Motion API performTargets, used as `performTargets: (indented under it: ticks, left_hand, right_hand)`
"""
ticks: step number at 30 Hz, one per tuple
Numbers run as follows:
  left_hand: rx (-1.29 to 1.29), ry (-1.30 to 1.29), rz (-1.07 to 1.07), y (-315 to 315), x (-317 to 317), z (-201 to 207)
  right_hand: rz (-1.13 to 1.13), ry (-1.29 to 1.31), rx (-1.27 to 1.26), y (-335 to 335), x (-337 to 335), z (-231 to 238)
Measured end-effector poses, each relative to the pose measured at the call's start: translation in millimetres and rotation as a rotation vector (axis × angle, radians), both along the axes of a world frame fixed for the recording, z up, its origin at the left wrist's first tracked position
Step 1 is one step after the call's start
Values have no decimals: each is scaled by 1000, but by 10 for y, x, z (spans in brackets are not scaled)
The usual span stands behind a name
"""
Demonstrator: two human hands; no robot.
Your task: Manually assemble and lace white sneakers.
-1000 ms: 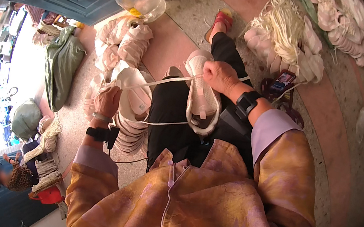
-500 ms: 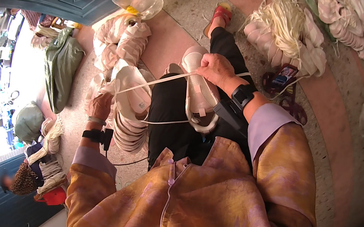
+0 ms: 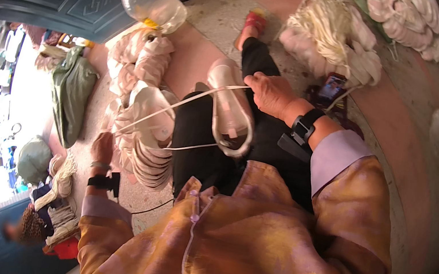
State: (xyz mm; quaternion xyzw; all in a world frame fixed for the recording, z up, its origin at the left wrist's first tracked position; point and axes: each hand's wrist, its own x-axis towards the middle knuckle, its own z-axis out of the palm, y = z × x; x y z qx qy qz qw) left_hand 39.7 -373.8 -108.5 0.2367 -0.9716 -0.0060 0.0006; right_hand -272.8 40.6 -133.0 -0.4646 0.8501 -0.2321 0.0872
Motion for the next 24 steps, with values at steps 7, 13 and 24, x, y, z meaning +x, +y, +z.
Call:
performTargets:
  ticks: [7,13,24]
  left_hand:
    - [-128,36,44,-252,134,459]
    - [-114,73,128,-653,407,743]
    - [-245,120,68,-966,520,1395]
  right_hand:
    - [115,159,42,889,-437,575]
    - [10,302,217,1653,-776,1448]
    - [-85,996,545,3321,-1385,2507]
